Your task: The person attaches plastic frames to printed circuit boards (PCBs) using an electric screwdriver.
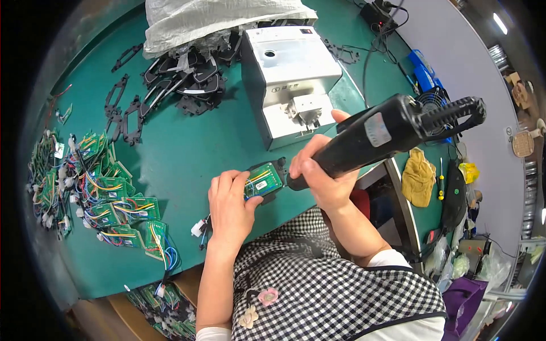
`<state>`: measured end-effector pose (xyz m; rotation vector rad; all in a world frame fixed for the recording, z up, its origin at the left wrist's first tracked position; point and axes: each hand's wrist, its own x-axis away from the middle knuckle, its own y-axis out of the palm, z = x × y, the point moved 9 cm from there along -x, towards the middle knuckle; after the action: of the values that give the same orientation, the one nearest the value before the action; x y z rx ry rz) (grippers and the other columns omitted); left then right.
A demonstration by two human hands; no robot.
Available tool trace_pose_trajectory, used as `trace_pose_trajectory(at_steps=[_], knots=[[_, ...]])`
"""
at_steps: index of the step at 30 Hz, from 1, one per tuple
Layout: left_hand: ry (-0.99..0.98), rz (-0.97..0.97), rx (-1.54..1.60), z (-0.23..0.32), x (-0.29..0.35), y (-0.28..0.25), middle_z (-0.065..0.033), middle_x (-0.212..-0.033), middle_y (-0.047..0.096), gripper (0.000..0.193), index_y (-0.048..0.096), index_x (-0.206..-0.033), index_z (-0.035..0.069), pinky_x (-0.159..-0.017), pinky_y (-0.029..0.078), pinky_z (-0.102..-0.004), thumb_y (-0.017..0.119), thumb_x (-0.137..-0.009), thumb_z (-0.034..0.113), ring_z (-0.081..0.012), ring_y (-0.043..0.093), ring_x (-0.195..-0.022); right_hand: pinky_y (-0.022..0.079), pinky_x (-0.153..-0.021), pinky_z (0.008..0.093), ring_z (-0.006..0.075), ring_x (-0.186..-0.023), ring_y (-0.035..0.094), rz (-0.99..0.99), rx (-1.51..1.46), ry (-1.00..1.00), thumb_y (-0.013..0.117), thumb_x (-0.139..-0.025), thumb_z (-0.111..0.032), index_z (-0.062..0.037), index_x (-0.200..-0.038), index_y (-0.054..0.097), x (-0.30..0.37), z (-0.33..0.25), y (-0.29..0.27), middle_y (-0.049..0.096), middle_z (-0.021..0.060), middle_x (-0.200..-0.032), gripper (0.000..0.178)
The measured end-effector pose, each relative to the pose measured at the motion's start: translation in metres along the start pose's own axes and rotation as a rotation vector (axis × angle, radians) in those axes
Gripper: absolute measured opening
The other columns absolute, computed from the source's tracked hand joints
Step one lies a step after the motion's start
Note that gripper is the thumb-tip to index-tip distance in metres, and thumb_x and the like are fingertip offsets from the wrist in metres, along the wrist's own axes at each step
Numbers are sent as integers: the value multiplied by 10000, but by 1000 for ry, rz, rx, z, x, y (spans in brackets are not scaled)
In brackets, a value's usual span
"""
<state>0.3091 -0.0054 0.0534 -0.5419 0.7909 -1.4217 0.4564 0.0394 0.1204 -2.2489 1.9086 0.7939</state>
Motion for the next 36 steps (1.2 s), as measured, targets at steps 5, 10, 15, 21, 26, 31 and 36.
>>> trace_pose_trajectory(at_steps=[5,10,15,21,26,31,36], knots=[[-7,-5,2,1,0,2,-89,-973,512,492,555,-1021,12,-798,389,-374,741,-567,46,-273,479,-898,474,-569,282,178,-562,544,-50,91,-35,575,-730,43,0,-1296,153,-1,12,1,528,108,-655,707],[39,10,48,15,0,5,-116,-935,519,504,547,-1018,10,-767,388,-377,723,-546,7,-298,481,-870,434,-529,242,144,-563,529,-380,397,-226,588,-663,75,41,-970,488,8,-6,13,554,76,-699,324],[104,103,266,11,1,-4,-79,-836,522,278,569,-911,86,-703,366,-364,632,-664,197,-255,481,-812,479,-657,306,274,-749,621,-612,15,-91,709,-626,-196,13,-1073,535,7,8,56,617,157,-909,523],[115,85,63,5,7,-2,-105,-923,539,410,565,-963,28,-753,391,-382,690,-573,8,-285,489,-859,484,-728,309,268,-808,625,-646,-21,-40,713,-610,-166,-22,-1073,533,16,-7,56,615,126,-956,517],[34,0,-73,12,0,2,-110,-963,532,478,574,-991,5,-777,395,-373,735,-541,22,-288,490,-893,456,-721,271,155,-704,553,-255,342,-183,647,-655,-56,26,-941,550,17,-1,25,573,68,-810,313],[-26,29,-61,9,6,-7,-123,-1013,523,577,529,-1069,9,-850,376,-388,763,-543,60,-291,484,-937,489,-547,316,179,-517,531,96,-158,-375,547,-762,-19,-65,-1310,99,-30,-67,-21,530,93,-669,710],[-64,87,-172,2,19,-19,-129,-1031,511,637,494,-1097,24,-898,346,-411,777,-528,73,-297,475,-981,474,-558,269,145,-531,540,89,256,-414,559,-713,49,21,-1296,166,-67,-60,-27,545,70,-630,703]])
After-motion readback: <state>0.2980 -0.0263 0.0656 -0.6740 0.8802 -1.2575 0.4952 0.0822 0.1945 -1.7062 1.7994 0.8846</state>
